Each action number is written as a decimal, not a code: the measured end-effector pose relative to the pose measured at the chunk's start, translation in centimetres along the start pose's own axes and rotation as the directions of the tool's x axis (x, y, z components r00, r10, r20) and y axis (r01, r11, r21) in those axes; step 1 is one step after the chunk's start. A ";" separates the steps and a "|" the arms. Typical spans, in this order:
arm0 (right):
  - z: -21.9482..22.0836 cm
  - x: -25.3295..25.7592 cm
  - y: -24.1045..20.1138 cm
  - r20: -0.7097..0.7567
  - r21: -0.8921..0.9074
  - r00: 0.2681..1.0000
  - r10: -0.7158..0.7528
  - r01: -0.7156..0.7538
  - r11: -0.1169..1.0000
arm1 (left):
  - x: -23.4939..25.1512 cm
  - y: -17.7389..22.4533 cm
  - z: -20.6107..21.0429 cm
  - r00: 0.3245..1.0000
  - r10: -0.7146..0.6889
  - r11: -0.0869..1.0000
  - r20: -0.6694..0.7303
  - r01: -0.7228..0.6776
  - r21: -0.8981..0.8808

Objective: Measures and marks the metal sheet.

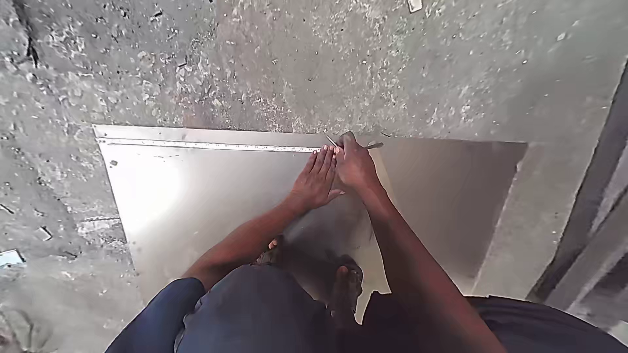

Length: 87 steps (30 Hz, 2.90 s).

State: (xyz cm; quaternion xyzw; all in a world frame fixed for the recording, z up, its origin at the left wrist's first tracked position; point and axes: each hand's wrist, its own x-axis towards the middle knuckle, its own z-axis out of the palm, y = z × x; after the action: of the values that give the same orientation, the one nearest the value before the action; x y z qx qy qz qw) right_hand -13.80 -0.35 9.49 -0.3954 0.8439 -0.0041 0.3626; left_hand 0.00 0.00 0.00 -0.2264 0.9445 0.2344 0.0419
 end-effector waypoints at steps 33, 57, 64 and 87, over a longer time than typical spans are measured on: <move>1.8 2.0 2.2 -0.153 -0.158 0.987 0.057 -0.081 0.984 | 0.0 -0.3 1.4 1.000 0.021 1.000 -0.020 -0.020 0.020; 0.4 -2.7 15.4 -0.073 0.067 0.897 0.435 -0.431 0.900 | 0.3 -0.4 1.9 0.998 0.050 0.999 -0.038 -0.050 0.010; 0.0 -2.1 17.6 -0.082 -0.033 0.915 0.395 -0.399 0.917 | 0.2 -0.3 1.5 0.999 0.038 0.999 -0.023 -0.038 0.010; 1.6 2.9 3.5 -0.028 -0.046 0.999 0.033 -0.034 0.998 | 0.2 -0.8 1.3 0.998 0.064 0.998 -0.028 -0.063 0.029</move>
State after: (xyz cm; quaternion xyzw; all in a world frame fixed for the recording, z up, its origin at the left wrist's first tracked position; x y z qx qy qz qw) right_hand -16.33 0.58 5.49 -0.3894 0.8552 0.0162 0.3418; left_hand 0.17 -0.10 -1.55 -0.1990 0.9549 0.2190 0.0238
